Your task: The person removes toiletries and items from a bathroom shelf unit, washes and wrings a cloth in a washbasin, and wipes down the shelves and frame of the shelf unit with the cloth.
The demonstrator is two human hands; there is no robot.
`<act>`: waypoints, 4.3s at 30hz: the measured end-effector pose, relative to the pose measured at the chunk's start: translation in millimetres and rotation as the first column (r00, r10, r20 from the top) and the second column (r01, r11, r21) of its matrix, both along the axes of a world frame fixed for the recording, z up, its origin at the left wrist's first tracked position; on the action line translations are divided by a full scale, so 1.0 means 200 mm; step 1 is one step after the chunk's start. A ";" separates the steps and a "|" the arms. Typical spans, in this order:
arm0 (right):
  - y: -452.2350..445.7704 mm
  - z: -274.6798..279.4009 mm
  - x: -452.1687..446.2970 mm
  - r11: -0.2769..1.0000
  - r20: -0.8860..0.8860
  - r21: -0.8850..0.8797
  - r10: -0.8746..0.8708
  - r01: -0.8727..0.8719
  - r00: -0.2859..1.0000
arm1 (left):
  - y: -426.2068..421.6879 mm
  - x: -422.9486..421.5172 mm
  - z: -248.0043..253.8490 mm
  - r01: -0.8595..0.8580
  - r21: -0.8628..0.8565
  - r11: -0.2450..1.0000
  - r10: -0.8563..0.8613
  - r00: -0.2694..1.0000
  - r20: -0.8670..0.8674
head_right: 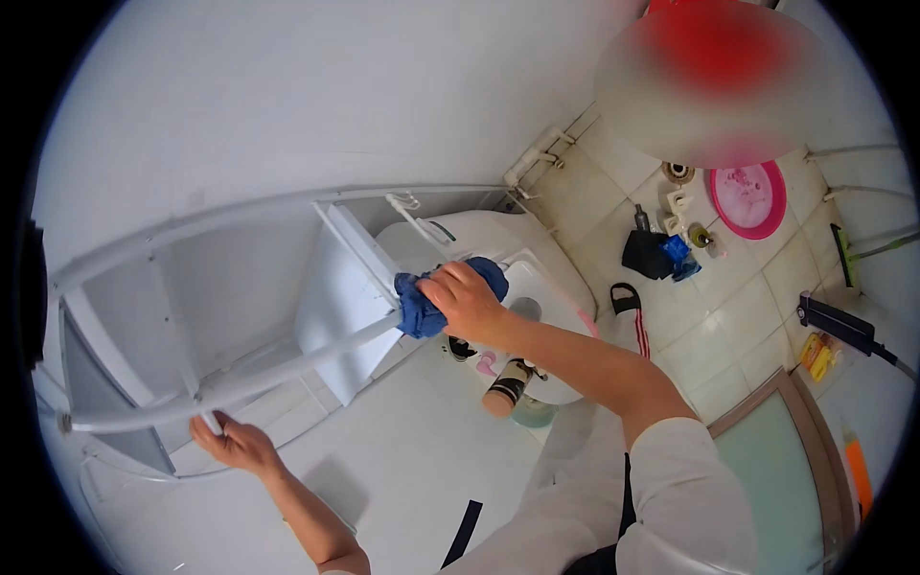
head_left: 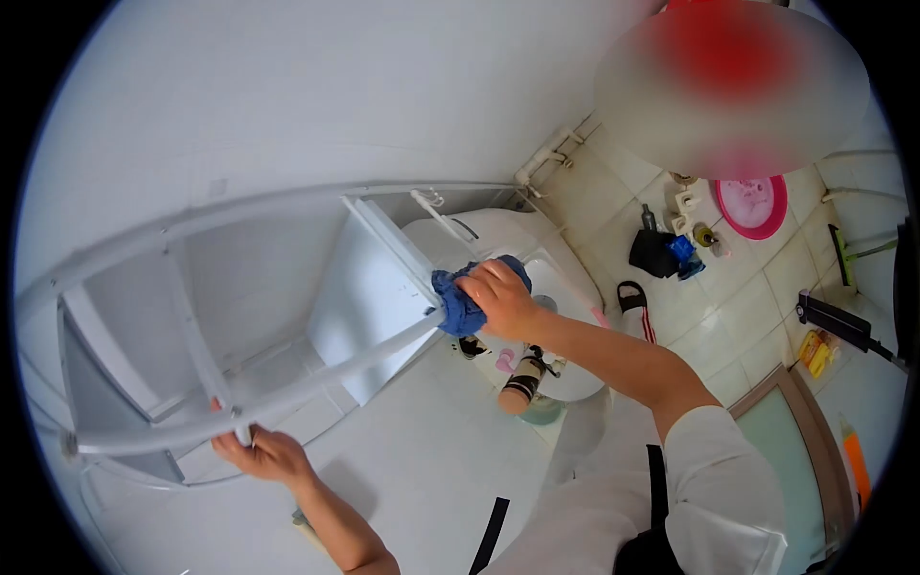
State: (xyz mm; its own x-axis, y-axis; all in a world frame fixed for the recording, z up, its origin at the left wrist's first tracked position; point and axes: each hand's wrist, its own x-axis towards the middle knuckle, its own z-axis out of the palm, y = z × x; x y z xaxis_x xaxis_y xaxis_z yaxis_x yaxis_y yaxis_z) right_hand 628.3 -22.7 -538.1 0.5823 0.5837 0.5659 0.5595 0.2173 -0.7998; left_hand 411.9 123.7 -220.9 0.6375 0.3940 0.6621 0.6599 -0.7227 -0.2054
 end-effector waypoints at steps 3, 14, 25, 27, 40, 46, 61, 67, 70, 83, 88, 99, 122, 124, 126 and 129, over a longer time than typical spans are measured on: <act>0.02 -0.23 0.03 0.998 -0.012 -0.015 0.057 -0.057 0.998 | 0.02 -0.09 -0.02 -0.003 -0.032 0.999 0.006 0.995 0.096; 0.00 -0.84 -0.04 0.950 0.031 -0.309 -0.023 0.032 0.999 | 0.02 -0.15 -0.03 0.093 0.069 0.993 -0.104 0.978 0.183; 0.14 -0.51 0.55 0.873 -0.813 -0.166 0.143 -0.460 0.565 | -0.10 0.00 -0.09 -0.115 -0.029 0.993 0.119 0.960 0.254; 0.42 -0.33 0.61 0.758 -0.746 -0.252 0.244 -0.602 0.620 | -0.06 -0.04 -0.09 -0.049 0.008 0.999 0.046 0.974 0.224; 0.27 -0.25 0.41 0.316 -0.450 -0.717 0.470 -0.621 0.759 | -0.05 -0.03 -0.07 -0.006 -0.041 0.999 0.015 0.976 0.218; -0.20 -0.54 0.45 0.562 -0.404 -0.709 0.173 -0.426 0.898 | -0.04 -0.06 -0.08 0.063 -0.128 0.990 -0.031 0.972 0.233; 0.29 -0.31 -0.37 0.970 0.091 -0.187 -0.144 0.158 0.985 | -0.84 -0.65 -0.70 0.433 -0.667 0.607 -0.268 0.901 0.342; 0.68 -0.73 -0.49 0.847 0.498 -0.302 -0.252 0.438 0.830 | -1.14 -1.48 -1.05 0.270 -0.888 0.372 0.015 0.955 0.296; 0.69 -0.76 -0.53 0.846 0.619 -0.274 -0.209 0.458 0.757 | -1.24 -1.84 -1.22 0.268 -0.914 0.304 0.136 0.937 0.320; 1.13 -0.48 -1.41 0.751 0.457 -0.661 0.404 -0.002 0.793 | -1.28 -2.14 -1.69 0.386 -0.913 0.129 0.390 0.827 0.405; 0.96 -0.52 -1.30 0.782 0.699 -0.612 0.464 0.118 0.544 | -1.26 -2.13 -1.73 0.372 -0.924 0.089 0.393 0.839 0.376; 0.83 -0.73 -1.07 0.964 0.899 -0.136 0.023 0.228 0.437 | -1.39 -2.26 -1.83 0.331 -0.943 0.021 0.545 0.787 0.288; 0.29 -0.61 -0.37 0.752 0.847 -0.481 0.531 0.450 0.019 | -1.39 -2.14 -1.79 0.372 -0.922 -0.110 0.744 0.646 0.172; 0.21 -0.57 -0.35 0.738 0.823 -0.547 0.559 0.395 0.096 | -1.38 -2.14 -1.72 0.354 -0.931 -0.090 0.726 0.664 0.182; 0.13 -0.53 -0.31 0.658 0.742 -0.627 0.667 0.417 0.063 | -1.37 -2.14 -1.64 0.337 -0.937 -0.091 0.708 0.684 0.177; 0.05 -0.47 -0.27 0.635 0.688 -0.676 0.726 0.373 0.011 | -1.36 -2.15 -1.57 0.320 -0.942 -0.102 0.686 0.708 0.166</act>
